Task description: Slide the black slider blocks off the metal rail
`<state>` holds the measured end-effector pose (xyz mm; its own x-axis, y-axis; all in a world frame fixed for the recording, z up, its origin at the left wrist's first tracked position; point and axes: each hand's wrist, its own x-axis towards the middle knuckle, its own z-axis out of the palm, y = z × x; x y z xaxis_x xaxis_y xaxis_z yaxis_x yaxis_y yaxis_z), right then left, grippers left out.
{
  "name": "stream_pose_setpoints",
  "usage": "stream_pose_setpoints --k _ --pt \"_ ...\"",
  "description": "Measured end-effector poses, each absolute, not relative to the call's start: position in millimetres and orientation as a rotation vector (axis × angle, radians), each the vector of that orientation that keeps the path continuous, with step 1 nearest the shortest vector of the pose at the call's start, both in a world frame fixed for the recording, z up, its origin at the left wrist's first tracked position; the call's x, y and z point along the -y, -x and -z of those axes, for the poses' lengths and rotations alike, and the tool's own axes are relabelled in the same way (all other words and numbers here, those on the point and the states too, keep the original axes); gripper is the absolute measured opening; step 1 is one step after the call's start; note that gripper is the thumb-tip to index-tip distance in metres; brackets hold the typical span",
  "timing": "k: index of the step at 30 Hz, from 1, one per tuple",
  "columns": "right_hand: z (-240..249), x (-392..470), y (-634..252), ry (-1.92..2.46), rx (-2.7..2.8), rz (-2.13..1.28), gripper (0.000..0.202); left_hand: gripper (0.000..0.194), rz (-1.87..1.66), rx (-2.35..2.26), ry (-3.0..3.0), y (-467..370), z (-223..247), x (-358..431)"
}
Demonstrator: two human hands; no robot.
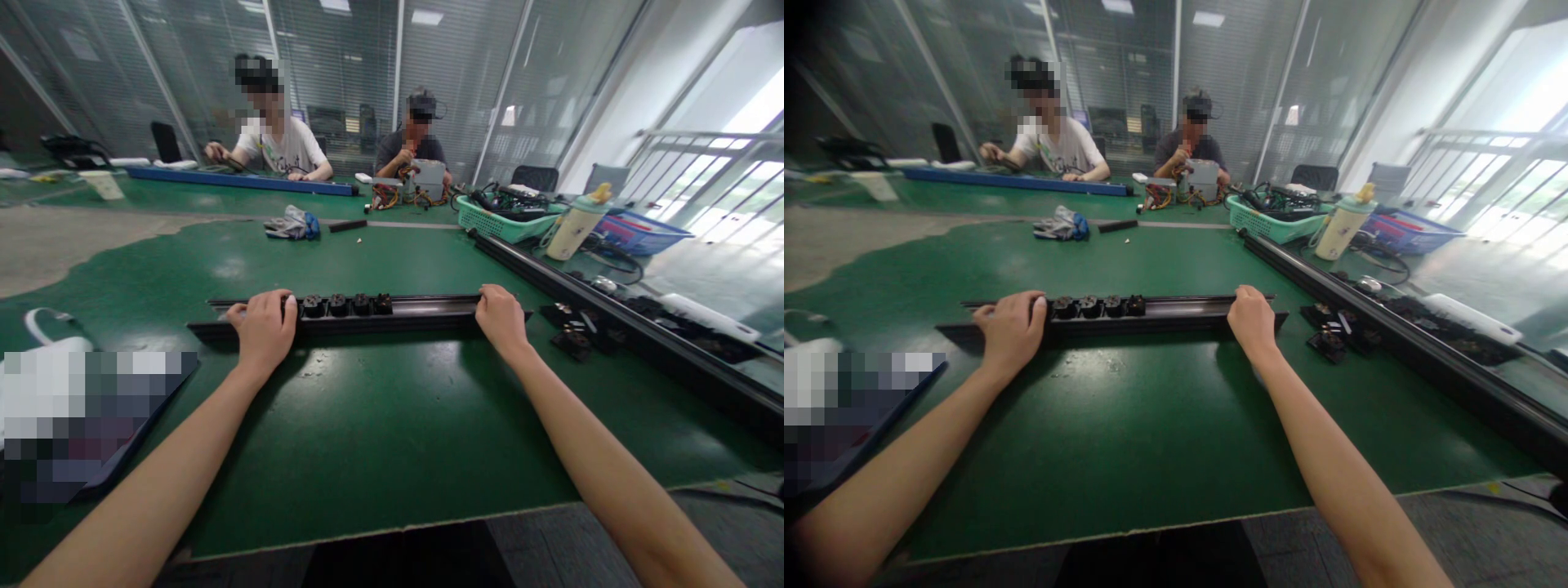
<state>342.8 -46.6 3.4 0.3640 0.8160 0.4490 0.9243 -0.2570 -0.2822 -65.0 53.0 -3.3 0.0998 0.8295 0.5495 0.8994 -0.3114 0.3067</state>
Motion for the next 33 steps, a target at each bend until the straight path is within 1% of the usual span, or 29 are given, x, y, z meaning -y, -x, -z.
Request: stream_pose_setpoints --k 16,33 --pt "-8.7 49.5 -347.2 2.265 1.466 0.3 0.041 0.043 1.015 1.773 2.254 65.5 3.4 -52.7" --pt "-11.1 49.7 -347.5 2.315 1.464 0.304 0.041 0.045 0.988 1.801 2.259 64.6 1.1 -51.5"
